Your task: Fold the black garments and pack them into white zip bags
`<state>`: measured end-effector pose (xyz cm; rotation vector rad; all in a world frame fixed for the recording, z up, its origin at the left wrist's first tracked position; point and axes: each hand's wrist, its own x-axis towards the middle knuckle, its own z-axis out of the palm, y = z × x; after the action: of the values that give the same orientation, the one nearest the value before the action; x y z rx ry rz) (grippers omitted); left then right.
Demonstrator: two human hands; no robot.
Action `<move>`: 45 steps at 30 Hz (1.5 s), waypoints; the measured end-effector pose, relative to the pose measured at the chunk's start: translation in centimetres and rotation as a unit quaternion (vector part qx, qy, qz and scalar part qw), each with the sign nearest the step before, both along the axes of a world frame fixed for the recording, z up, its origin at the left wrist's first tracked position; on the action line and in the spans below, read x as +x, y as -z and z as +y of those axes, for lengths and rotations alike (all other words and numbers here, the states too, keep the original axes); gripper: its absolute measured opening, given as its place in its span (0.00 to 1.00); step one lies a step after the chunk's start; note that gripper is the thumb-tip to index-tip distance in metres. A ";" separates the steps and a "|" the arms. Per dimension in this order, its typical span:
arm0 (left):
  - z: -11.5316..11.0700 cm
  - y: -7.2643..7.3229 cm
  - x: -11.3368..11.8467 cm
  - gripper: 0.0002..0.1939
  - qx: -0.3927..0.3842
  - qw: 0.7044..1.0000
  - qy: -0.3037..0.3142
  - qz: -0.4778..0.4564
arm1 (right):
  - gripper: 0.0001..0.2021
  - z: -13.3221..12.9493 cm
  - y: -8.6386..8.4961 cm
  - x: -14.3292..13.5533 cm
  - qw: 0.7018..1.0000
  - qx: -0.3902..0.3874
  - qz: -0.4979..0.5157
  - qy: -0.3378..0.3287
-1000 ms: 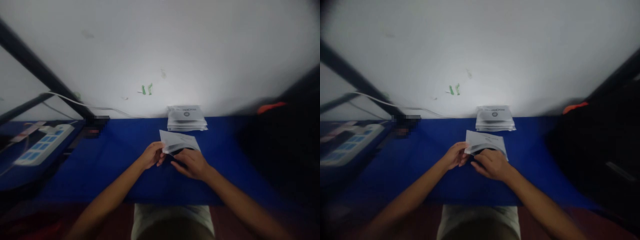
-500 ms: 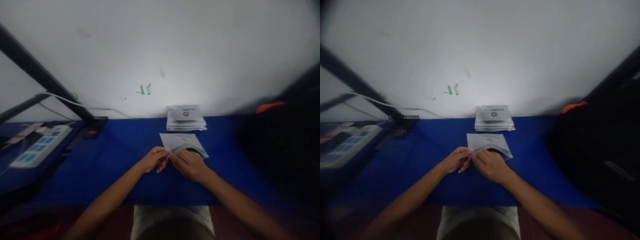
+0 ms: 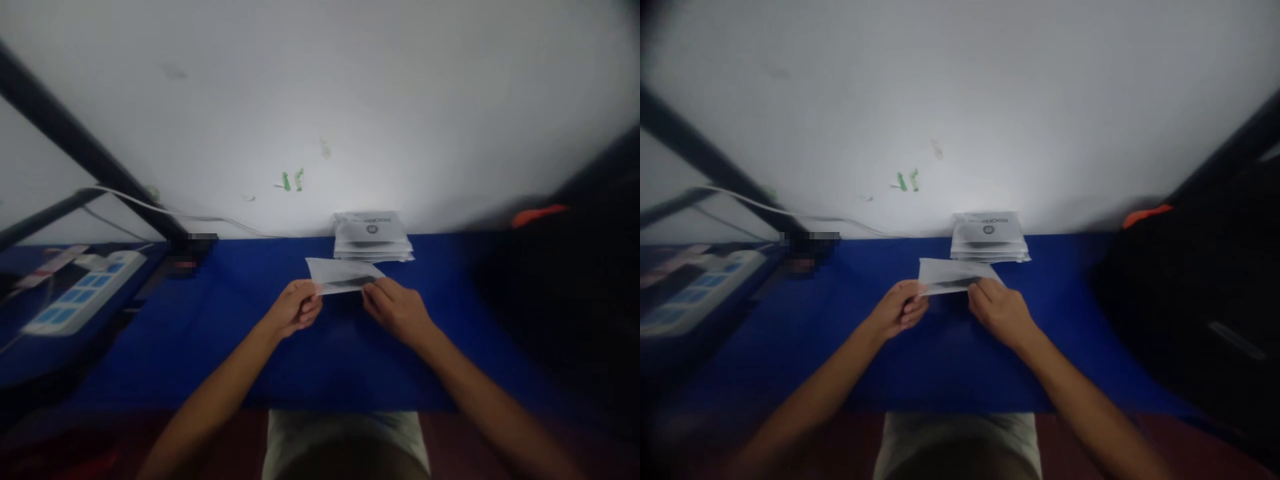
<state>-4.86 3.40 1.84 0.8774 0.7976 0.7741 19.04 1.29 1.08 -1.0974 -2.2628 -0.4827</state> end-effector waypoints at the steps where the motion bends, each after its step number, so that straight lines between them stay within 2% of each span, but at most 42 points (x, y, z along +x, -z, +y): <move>1: 0.1 -0.1 -0.2 0.19 0.001 1.000 -0.011 -0.010 | 0.10 0.2 -0.2 0.4 1.000 -0.004 -0.001 0.014; 7: 0.9 -0.7 -1.6 0.17 -0.003 0.995 -0.066 -0.079 | 0.09 1.1 -1.0 2.3 0.990 -0.030 0.011 0.140; 13: 0.9 -0.3 -1.2 0.17 0.041 0.993 -0.087 -0.061 | 0.07 1.7 -1.1 3.1 0.984 -0.061 0.008 0.166; 16: 0.5 0.1 -0.7 0.18 0.053 0.997 -0.041 -0.046 | 0.13 1.8 -0.8 2.6 0.990 -0.073 0.002 0.119; 19: 0.0 0.6 -0.6 0.18 0.051 0.996 0.059 -0.035 | 0.25 1.8 0.0 1.2 0.994 -0.108 -0.009 0.021; 22: -0.6 0.9 -0.6 0.18 0.041 0.987 0.152 -0.031 | 0.28 1.6 1.2 -0.3 0.991 -0.122 -0.006 -0.059; 26: -1.0 1.0 -0.2 0.21 0.063 0.978 0.197 -0.036 | 0.31 1.5 1.7 -0.3 0.991 -0.062 0.053 -0.110; 28: -1.0 1.2 0.0 0.22 0.082 0.976 0.201 -0.026 | 0.32 1.3 0.9 0.5 0.992 0.001 0.083 -0.091; 31: -0.8 1.8 0.2 0.20 0.107 0.974 0.200 0.019 | 0.35 1.6 -1.7 1.8 0.990 0.097 0.098 -0.022; 34: -0.6 2.4 0.5 0.18 0.125 0.969 0.204 0.068 | 0.34 3.7 -3.9 2.7 0.988 0.128 0.075 0.053; 37: -0.7 2.6 0.7 0.17 0.131 0.963 0.210 0.104 | 0.30 7.7 -4.0 3.2 0.992 0.072 0.018 0.099; 40: -0.7 2.5 0.9 0.18 0.137 0.960 0.208 0.129 | 0.27 11.4 -2.4 3.5 0.989 -0.051 -0.077 0.113; 42: -0.7 2.4 0.9 0.19 0.141 0.959 0.200 0.141 | 0.31 12.8 -1.4 3.4 0.980 -0.123 -0.112 0.111; 45: -0.6 2.3 0.9 0.19 0.146 0.956 0.200 0.155 | 0.41 13.7 -0.7 2.6 0.972 -0.174 -0.112 0.111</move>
<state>-3.97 2.79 -0.47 1.4013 0.7535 0.4009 21.68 15.02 1.79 -1.5525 -2.4976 -0.3139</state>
